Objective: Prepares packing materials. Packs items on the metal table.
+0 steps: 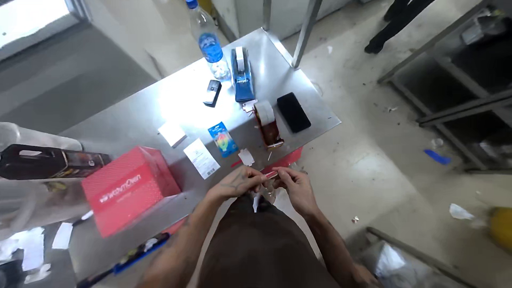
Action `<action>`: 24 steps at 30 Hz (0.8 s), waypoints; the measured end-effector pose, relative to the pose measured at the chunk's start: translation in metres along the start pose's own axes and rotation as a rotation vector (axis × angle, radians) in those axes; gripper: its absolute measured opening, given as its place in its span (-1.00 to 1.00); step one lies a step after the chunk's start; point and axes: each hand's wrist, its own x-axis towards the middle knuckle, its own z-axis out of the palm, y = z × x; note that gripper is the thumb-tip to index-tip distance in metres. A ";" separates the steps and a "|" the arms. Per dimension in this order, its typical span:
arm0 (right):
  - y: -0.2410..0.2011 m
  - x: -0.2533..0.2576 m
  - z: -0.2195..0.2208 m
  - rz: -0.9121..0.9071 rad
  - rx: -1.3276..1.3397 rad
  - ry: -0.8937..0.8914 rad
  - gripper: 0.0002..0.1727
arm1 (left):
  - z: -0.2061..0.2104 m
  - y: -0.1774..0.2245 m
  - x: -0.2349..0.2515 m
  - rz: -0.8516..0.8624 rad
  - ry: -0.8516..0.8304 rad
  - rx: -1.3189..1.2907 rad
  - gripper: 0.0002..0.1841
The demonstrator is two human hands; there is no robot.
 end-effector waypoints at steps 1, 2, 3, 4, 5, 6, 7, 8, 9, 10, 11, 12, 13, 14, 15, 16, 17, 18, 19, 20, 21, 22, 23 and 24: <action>-0.002 0.005 -0.005 0.047 0.117 -0.056 -0.70 | -0.004 0.002 0.003 0.011 -0.016 0.012 -0.66; -0.004 0.009 -0.009 0.091 0.222 -0.101 -0.72 | -0.008 0.003 0.006 0.023 -0.040 0.022 -0.67; -0.006 0.012 -0.011 0.132 0.301 -0.135 -0.75 | -0.012 0.004 0.008 0.038 -0.065 0.030 -0.67; -0.006 0.014 -0.014 0.164 0.352 -0.157 -0.77 | -0.014 0.004 0.010 0.051 -0.087 0.033 -0.67; -0.006 0.016 -0.015 0.184 0.380 -0.168 -0.79 | -0.018 0.003 0.013 0.056 -0.105 0.027 -0.67; -0.006 0.018 -0.015 0.192 0.392 -0.167 -0.80 | -0.021 0.001 0.018 0.059 -0.121 0.018 -0.68; -0.005 0.018 -0.015 0.203 0.408 -0.161 -0.81 | -0.022 -0.002 0.022 0.054 -0.139 0.009 -0.69; -0.003 0.020 -0.016 0.214 0.424 -0.157 -0.81 | -0.024 -0.005 0.025 0.047 -0.155 0.006 -0.69; -0.001 0.022 -0.016 0.224 0.436 -0.155 -0.81 | -0.026 -0.006 0.029 0.040 -0.170 0.003 -0.69; 0.001 0.025 -0.017 0.236 0.434 -0.152 -0.80 | -0.027 -0.008 0.032 0.028 -0.182 -0.005 -0.69; 0.003 0.027 -0.019 0.248 0.406 -0.147 -0.80 | -0.028 -0.011 0.034 0.014 -0.193 -0.012 -0.69; 0.004 0.029 -0.021 0.251 0.328 -0.130 -0.81 | -0.028 -0.015 0.037 0.006 -0.194 -0.013 -0.69; 0.004 0.033 -0.022 0.237 0.188 -0.079 -0.81 | -0.028 -0.019 0.038 -0.001 -0.180 -0.001 -0.69; 0.003 0.039 -0.023 0.202 0.001 0.016 -0.81 | -0.028 -0.024 0.041 -0.007 -0.150 0.031 -0.69; 0.003 0.048 -0.024 0.159 -0.173 0.129 -0.76 | -0.029 -0.027 0.045 -0.013 -0.121 0.076 -0.68; 0.003 0.059 -0.025 0.114 -0.288 0.216 -0.70 | -0.029 -0.030 0.049 -0.014 -0.090 0.125 -0.67; 0.001 0.069 -0.025 0.086 -0.369 0.259 -0.64 | -0.030 -0.031 0.053 -0.012 -0.062 0.154 -0.66; -0.003 0.080 -0.024 0.078 -0.434 0.256 -0.58 | -0.030 -0.029 0.058 -0.019 -0.040 0.166 -0.65; -0.006 0.092 -0.023 0.078 -0.489 0.227 -0.54 | -0.030 -0.024 0.061 -0.035 -0.028 0.187 -0.66; -0.003 0.105 -0.025 0.090 -0.532 0.181 -0.54 | -0.028 -0.015 0.060 -0.060 -0.035 0.203 -0.67; -0.002 0.116 -0.025 0.108 -0.570 0.122 -0.57 | -0.026 -0.009 0.060 -0.067 -0.047 0.208 -0.68; -0.003 0.127 -0.026 0.131 -0.590 0.066 -0.61 | -0.026 -0.008 0.063 -0.052 -0.058 0.211 -0.68; -0.006 0.138 -0.026 0.165 -0.594 0.011 -0.65 | -0.028 -0.014 0.071 -0.015 -0.077 0.215 -0.67; -0.009 0.146 -0.026 0.214 -0.582 -0.037 -0.67 | -0.030 -0.030 0.084 0.034 -0.102 0.219 -0.64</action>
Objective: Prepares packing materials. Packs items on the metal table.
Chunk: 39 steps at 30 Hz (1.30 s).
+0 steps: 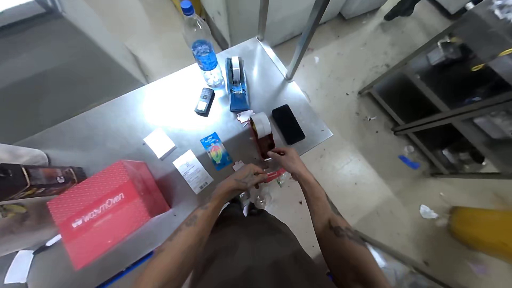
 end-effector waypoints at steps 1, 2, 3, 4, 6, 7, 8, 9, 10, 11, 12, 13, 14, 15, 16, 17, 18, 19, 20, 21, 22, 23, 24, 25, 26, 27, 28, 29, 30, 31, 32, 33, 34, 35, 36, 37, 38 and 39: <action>-0.003 0.006 -0.001 0.029 0.007 -0.039 -0.69 | 0.000 -0.010 0.009 0.038 -0.009 -0.011 -0.62; -0.005 0.010 -0.001 0.044 0.008 -0.048 -0.71 | -0.001 -0.016 0.014 0.053 -0.012 -0.021 -0.62; -0.005 0.009 0.001 0.027 0.003 -0.019 -0.75 | -0.001 -0.017 0.016 0.038 -0.018 -0.029 -0.62; -0.005 0.004 0.003 -0.030 -0.013 0.033 -0.78 | -0.002 -0.014 0.016 0.005 -0.022 -0.035 -0.63; -0.009 -0.024 0.002 -0.161 -0.046 0.117 -0.79 | -0.003 -0.006 0.015 -0.039 -0.020 -0.035 -0.64; -0.013 -0.043 0.000 -0.192 -0.062 0.152 -0.77 | -0.003 -0.005 0.016 -0.043 -0.014 -0.030 -0.64; -0.014 -0.063 -0.001 -0.195 -0.075 0.172 -0.76 | -0.002 -0.006 0.016 -0.040 -0.009 -0.030 -0.64; -0.010 -0.079 0.001 -0.171 -0.075 0.170 -0.76 | 0.000 -0.007 0.016 -0.033 -0.006 -0.036 -0.64; -0.003 -0.088 0.003 -0.139 -0.050 0.152 -0.78 | -0.001 -0.008 0.016 -0.020 -0.007 -0.034 -0.64; 0.005 -0.090 0.006 -0.107 -0.012 0.131 -0.80 | -0.004 -0.008 0.018 -0.005 -0.008 -0.023 -0.63; 0.010 -0.092 0.008 -0.074 0.015 0.111 -0.80 | -0.006 -0.005 0.019 -0.005 -0.022 -0.007 -0.63; 0.014 -0.093 0.009 -0.052 0.021 0.102 -0.80 | -0.008 -0.003 0.020 -0.009 -0.032 0.006 -0.63; 0.015 -0.093 0.010 -0.041 0.019 0.101 -0.79 | -0.009 0.000 0.020 -0.011 -0.041 0.014 -0.63; 0.017 -0.093 0.011 -0.035 0.020 0.101 -0.80 | -0.011 0.003 0.019 -0.016 -0.053 0.018 -0.63; 0.021 -0.089 0.012 -0.037 0.029 0.104 -0.80 | -0.013 0.005 0.019 -0.027 -0.065 0.023 -0.63; 0.027 -0.082 0.014 -0.037 0.040 0.112 -0.81 | -0.015 0.007 0.020 -0.034 -0.072 0.023 -0.63; 0.033 -0.077 0.015 -0.039 0.042 0.119 -0.81 | -0.016 0.008 0.021 -0.038 -0.078 0.015 -0.63; 0.038 -0.073 0.018 -0.039 0.040 0.126 -0.80 | -0.016 0.008 0.021 -0.037 -0.084 0.004 -0.63; 0.042 -0.069 0.020 -0.039 0.042 0.130 -0.80 | -0.016 0.007 0.021 -0.036 -0.091 -0.012 -0.63; 0.044 -0.065 0.022 -0.042 0.045 0.129 -0.80 | -0.016 0.007 0.021 -0.033 -0.098 -0.033 -0.63; 0.044 -0.061 0.024 -0.052 0.056 0.126 -0.80 | -0.017 0.006 0.021 -0.030 -0.102 -0.057 -0.64; 0.045 -0.056 0.026 -0.072 0.079 0.122 -0.82 | -0.018 0.005 0.020 -0.032 -0.107 -0.075 -0.64; 0.046 -0.052 0.028 -0.099 0.108 0.119 -0.84 | -0.020 0.004 0.019 -0.033 -0.114 -0.086 -0.64; 0.047 -0.048 0.029 -0.120 0.136 0.113 -0.83 | -0.021 0.003 0.019 -0.039 -0.120 -0.086 -0.64; 0.049 -0.045 0.030 -0.128 0.160 0.106 -0.82 | -0.022 0.003 0.019 -0.044 -0.127 -0.076 -0.64; 0.051 -0.043 0.031 -0.123 0.181 0.094 -0.78 | -0.023 0.003 0.018 -0.047 -0.132 -0.062 -0.63; 0.053 -0.043 0.031 -0.113 0.211 0.076 -0.77 | -0.023 0.002 0.018 -0.044 -0.135 -0.052 -0.62; 0.054 -0.045 0.031 -0.104 0.262 0.046 -0.77 | -0.021 0.000 0.019 -0.043 -0.131 -0.046 -0.62; 0.054 -0.046 0.029 -0.093 0.347 -0.001 -0.80 | -0.020 -0.001 0.019 -0.051 -0.122 -0.044 -0.62; 0.052 -0.047 0.027 -0.078 0.458 -0.053 -0.81 | -0.019 -0.001 0.019 -0.060 -0.109 -0.052 -0.63; 0.049 -0.048 0.027 -0.062 0.553 -0.090 -0.82 | -0.017 -0.003 0.019 -0.063 -0.096 -0.064 -0.63; 0.046 -0.047 0.026 -0.052 0.619 -0.106 -0.83 | -0.015 -0.005 0.020 -0.065 -0.086 -0.072 -0.63; 0.041 -0.045 0.027 -0.044 0.654 -0.102 -0.83 | -0.014 -0.007 0.022 -0.067 -0.082 -0.081 -0.63; 0.038 -0.042 0.028 -0.038 0.655 -0.086 -0.83 | -0.013 -0.009 0.023 -0.069 -0.082 -0.085 -0.62; 0.034 -0.040 0.030 -0.034 0.630 -0.061 -0.84 | -0.012 -0.010 0.023 -0.071 -0.081 -0.090 -0.63; 0.032 -0.038 0.032 -0.035 0.591 -0.031 -0.84 | -0.011 -0.011 0.023 -0.069 -0.082 -0.091 -0.63; 0.030 -0.037 0.032 -0.039 0.546 -0.001 -0.83 | -0.012 -0.011 0.023 -0.060 -0.083 -0.095 -0.62; 0.030 -0.037 0.032 -0.041 0.508 0.019 -0.83 | -0.011 -0.011 0.023 -0.055 -0.083 -0.092 -0.62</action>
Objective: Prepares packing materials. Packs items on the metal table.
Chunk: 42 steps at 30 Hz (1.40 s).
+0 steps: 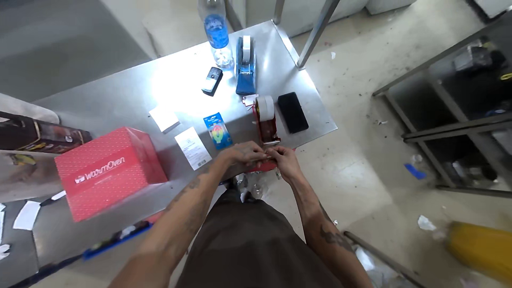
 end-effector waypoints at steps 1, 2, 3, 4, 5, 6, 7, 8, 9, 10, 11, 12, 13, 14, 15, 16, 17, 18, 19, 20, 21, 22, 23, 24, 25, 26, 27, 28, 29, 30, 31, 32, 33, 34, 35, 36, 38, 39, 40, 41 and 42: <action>0.000 -0.001 -0.001 0.003 -0.031 0.009 -0.82 | 0.001 0.001 0.000 0.002 -0.001 0.008 -0.62; 0.001 -0.001 -0.002 0.012 -0.056 0.011 -0.81 | 0.003 0.002 0.000 -0.003 -0.001 0.019 -0.62; 0.002 0.000 -0.002 0.025 -0.072 0.010 -0.80 | 0.004 0.003 -0.001 -0.022 0.003 0.029 -0.62; 0.003 0.002 -0.003 0.037 -0.075 0.010 -0.79 | 0.005 0.004 -0.001 -0.040 0.007 0.032 -0.62; 0.004 0.004 -0.003 0.044 -0.076 0.013 -0.78 | 0.006 0.005 0.000 -0.052 0.013 0.031 -0.62; 0.006 0.007 -0.003 0.044 -0.082 0.016 -0.76 | 0.006 0.004 0.001 -0.061 0.014 0.031 -0.63; 0.008 0.009 -0.004 0.040 -0.103 0.019 -0.76 | 0.007 0.003 0.003 -0.070 0.013 0.032 -0.63; 0.010 0.011 -0.004 0.034 -0.137 0.027 -0.76 | 0.007 0.002 0.005 -0.081 0.016 0.036 -0.62; 0.010 0.014 -0.003 0.028 -0.183 0.034 -0.76 | 0.008 0.001 0.006 -0.091 0.026 0.036 -0.62; 0.011 0.016 -0.003 0.019 -0.242 0.041 -0.75 | 0.008 0.001 0.006 -0.100 0.040 0.036 -0.62; 0.011 0.018 -0.002 0.008 -0.309 0.057 -0.74 | 0.009 0.001 0.006 -0.109 0.057 0.035 -0.61; 0.011 0.020 0.000 -0.003 -0.373 0.076 -0.73 | 0.009 0.002 0.005 -0.122 0.071 0.040 -0.61; 0.013 0.022 0.002 -0.008 -0.426 0.091 -0.72 | 0.010 0.001 0.007 -0.132 0.084 0.053 -0.60; 0.017 0.023 0.002 0.000 -0.474 0.097 -0.71 | 0.013 -0.001 0.009 -0.139 0.091 0.073 -0.60; 0.021 0.021 0.002 0.018 -0.506 0.093 -0.72 | 0.018 -0.002 0.011 -0.144 0.094 0.100 -0.61; 0.025 0.015 0.000 0.031 -0.496 0.082 -0.72 | 0.025 -0.002 0.013 -0.136 0.093 0.124 -0.62; 0.027 0.006 -0.003 0.042 -0.443 0.069 -0.70 | 0.033 -0.002 0.013 -0.101 0.101 0.131 -0.62; 0.024 -0.003 -0.006 0.052 -0.360 0.053 -0.68 | 0.038 0.000 0.010 -0.052 0.122 0.146 -0.61; 0.023 -0.009 -0.010 0.082 -0.265 0.039 -0.68 | 0.043 0.004 0.004 -0.015 0.149 0.192 -0.60; 0.024 -0.018 -0.014 0.138 -0.183 0.018 -0.70 | 0.054 0.008 -0.005 0.007 0.183 0.260 -0.60; 0.027 -0.031 -0.019 0.207 -0.136 -0.004 -0.71 | 0.068 0.010 -0.015 0.010 0.231 0.347 -0.60; 0.028 -0.041 -0.022 0.271 -0.117 -0.031 -0.70 | 0.082 0.010 -0.024 0.019 0.289 0.425 -0.63; 0.028 -0.050 -0.022 0.314 -0.108 -0.062 -0.70 | 0.093 0.007 -0.032 0.029 0.342 0.470 -0.64; 0.027 -0.059 -0.018 0.341 -0.100 -0.088 -0.71 | 0.103 0.003 -0.040 0.035 0.384 0.494 -0.65; 0.025 -0.068 -0.012 0.356 -0.083 -0.113 -0.72 | 0.111 -0.002 -0.049 0.040 0.413 0.505 -0.65; 0.024 -0.074 -0.004 0.363 -0.052 -0.131 -0.72 | 0.118 -0.005 -0.058 0.031 0.425 0.499 -0.64; 0.024 -0.080 0.003 0.372 -0.019 -0.152 -0.72 | 0.126 -0.009 -0.069 0.012 0.430 0.494 -0.63; 0.025 -0.085 0.011 0.381 0.000 -0.174 -0.72 | 0.132 -0.013 -0.080 -0.020 0.438 0.497 -0.63; 0.025 -0.088 0.020 0.377 0.005 -0.201 -0.72 | 0.136 -0.019 -0.092 -0.049 0.460 0.503 -0.64; 0.026 -0.090 0.030 0.364 -0.010 -0.228 -0.72 | 0.139 -0.023 -0.105 -0.085 0.490 0.496 -0.65; 0.028 -0.091 0.040 0.335 -0.063 -0.263 -0.72 | 0.142 -0.029 -0.118 -0.118 0.537 0.492 -0.64; 0.030 -0.091 0.050 0.290 -0.133 -0.304 -0.74 | 0.145 -0.032 -0.130 -0.148 0.585 0.486 -0.61; 0.031 -0.089 0.059 0.237 -0.200 -0.356 -0.74 | 0.147 -0.034 -0.142 -0.164 0.641 0.484 -0.58; 0.028 -0.087 0.069 0.193 -0.229 -0.411 -0.75 | 0.147 -0.035 -0.154 -0.174 0.684 0.483 -0.54; 0.024 -0.085 0.079 0.170 -0.223 -0.466 -0.75 | 0.147 -0.038 -0.166 -0.166 0.737 0.496 -0.53; 0.018 -0.083 0.090 0.165 -0.206 -0.513 -0.74 | 0.148 -0.043 -0.176 -0.138 0.815 0.520 -0.55; 0.007 -0.080 0.113 0.152 -0.207 -0.548 -0.73 | 0.151 -0.053 -0.195 -0.085 0.971 0.557 -0.58; 0.002 -0.076 0.127 0.115 -0.254 -0.528 -0.71 | 0.148 -0.056 -0.204 -0.069 1.047 0.538 -0.61; -0.001 -0.069 0.141 0.051 -0.354 -0.482 -0.69 | 0.142 -0.056 -0.217 -0.095 1.104 0.464 -0.62; -0.002 -0.059 0.154 -0.019 -0.500 -0.428 -0.68 | 0.133 -0.054 -0.236 -0.176 1.121 0.300 -0.62; -0.001 -0.047 0.168 -0.104 -0.655 -0.372 -0.67 | 0.119 -0.055 -0.256 -0.243 1.161 0.131 -0.64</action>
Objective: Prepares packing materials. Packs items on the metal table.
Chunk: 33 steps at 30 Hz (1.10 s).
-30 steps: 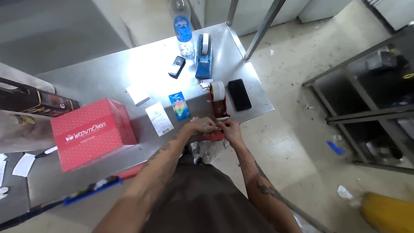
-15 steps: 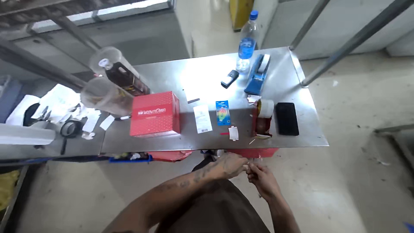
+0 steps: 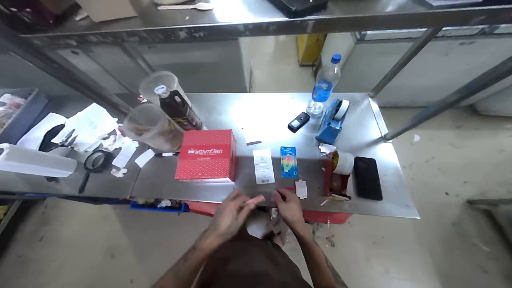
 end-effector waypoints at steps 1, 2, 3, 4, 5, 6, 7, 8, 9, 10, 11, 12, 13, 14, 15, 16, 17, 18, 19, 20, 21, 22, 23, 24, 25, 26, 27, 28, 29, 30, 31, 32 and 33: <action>-0.004 0.017 0.006 -0.049 -0.165 0.060 -0.60 | -0.026 -0.009 0.008 -0.105 0.056 -0.093 -0.69; -0.008 0.035 0.015 -0.100 -0.311 0.110 -0.49 | -0.052 -0.023 0.018 -0.176 0.133 -0.152 -0.73; -0.011 0.052 0.024 -0.126 -0.436 0.152 -0.38 | -0.076 -0.039 0.028 -0.223 0.202 -0.179 -0.75; -0.014 0.067 0.034 -0.130 -0.527 0.184 -0.30 | -0.095 -0.056 0.039 -0.248 0.265 -0.191 -0.74; -0.015 0.082 0.044 -0.117 -0.596 0.220 -0.24 | -0.109 -0.073 0.053 -0.270 0.313 -0.190 -0.73; -0.017 0.096 0.055 -0.085 -0.635 0.251 -0.20 | -0.120 -0.089 0.069 -0.285 0.340 -0.179 -0.71; -0.020 0.105 0.064 -0.035 -0.650 0.269 -0.17 | -0.127 -0.103 0.083 -0.288 0.345 -0.147 -0.70; -0.025 0.111 0.071 0.017 -0.638 0.278 -0.15 | -0.131 -0.113 0.096 -0.278 0.340 -0.102 -0.70; -0.029 0.115 0.074 0.056 -0.606 0.282 -0.16 | -0.134 -0.120 0.106 -0.257 0.333 -0.045 -0.68; -0.032 0.118 0.076 0.076 -0.547 0.287 -0.18 | -0.137 -0.128 0.115 -0.224 0.328 0.021 -0.66; -0.032 0.117 0.077 0.066 -0.434 0.311 -0.21 | -0.140 -0.136 0.120 -0.188 0.326 0.081 -0.65; -0.035 0.111 0.078 0.031 -0.271 0.345 -0.26 | -0.142 -0.145 0.121 -0.145 0.331 0.139 -0.63; -0.045 0.101 0.079 -0.018 -0.135 0.388 -0.30 | -0.146 -0.156 0.121 -0.096 0.357 0.195 -0.61; -0.064 0.088 0.081 -0.073 -0.040 0.432 -0.34 | -0.150 -0.169 0.121 -0.044 0.381 0.217 -0.59; -0.087 0.075 0.082 -0.129 0.016 0.454 -0.38 | -0.155 -0.181 0.122 0.021 0.392 0.211 -0.57; -0.108 0.059 0.087 -0.186 0.044 0.449 -0.41 | -0.158 -0.194 0.120 0.100 0.375 0.175 -0.52; -0.126 0.045 0.093 -0.242 0.059 0.412 -0.45 | -0.158 -0.204 0.118 0.193 0.324 0.145 -0.45; -0.142 0.039 0.101 -0.296 0.070 0.356 -0.47 | -0.158 -0.211 0.120 0.301 0.277 0.147 -0.38; -0.154 0.038 0.109 -0.341 0.070 0.300 -0.49 | -0.157 -0.214 0.125 0.393 0.233 0.169 -0.33; -0.161 0.041 0.118 -0.358 0.053 0.239 -0.49 | -0.155 -0.217 0.127 0.443 0.186 0.200 -0.26; -0.165 0.047 0.128 -0.338 0.014 0.188 -0.50 | -0.153 -0.218 0.129 0.452 0.143 0.238 -0.20; -0.165 0.055 0.138 -0.296 -0.049 0.161 -0.50 | -0.152 -0.219 0.130 0.443 0.110 0.266 -0.16; -0.162 0.062 0.148 -0.252 -0.154 0.161 -0.51 | -0.152 -0.220 0.131 0.434 0.100 0.285 -0.15; -0.158 0.069 0.158 -0.227 -0.289 0.198 -0.51 | -0.151 -0.222 0.132 0.426 0.100 0.294 -0.15; -0.155 0.074 0.166 -0.221 -0.418 0.245 -0.50 | -0.151 -0.223 0.132 0.423 0.101 0.301 -0.15; -0.151 0.077 0.173 -0.229 -0.518 0.292 -0.48 | -0.152 -0.224 0.132 0.428 0.102 0.305 -0.16; -0.149 0.079 0.179 -0.231 -0.590 0.332 -0.47 | -0.152 -0.225 0.133 0.432 0.104 0.312 -0.16; -0.148 0.078 0.185 -0.226 -0.635 0.366 -0.46 | -0.151 -0.226 0.134 0.434 0.108 0.316 -0.17; -0.148 0.076 0.191 -0.222 -0.666 0.393 -0.45 | -0.151 -0.227 0.134 0.435 0.112 0.317 -0.17; -0.149 0.074 0.197 -0.223 -0.694 0.414 -0.44 | -0.151 -0.227 0.134 0.430 0.111 0.319 -0.17; -0.150 0.072 0.202 -0.227 -0.717 0.429 -0.44 | -0.151 -0.226 0.134 0.423 0.103 0.318 -0.17; -0.152 0.071 0.207 -0.238 -0.737 0.444 -0.44 | -0.151 -0.226 0.135 0.422 0.100 0.320 -0.17; -0.155 0.071 0.211 -0.242 -0.753 0.448 -0.44 | -0.151 -0.227 0.136 0.421 0.097 0.326 -0.17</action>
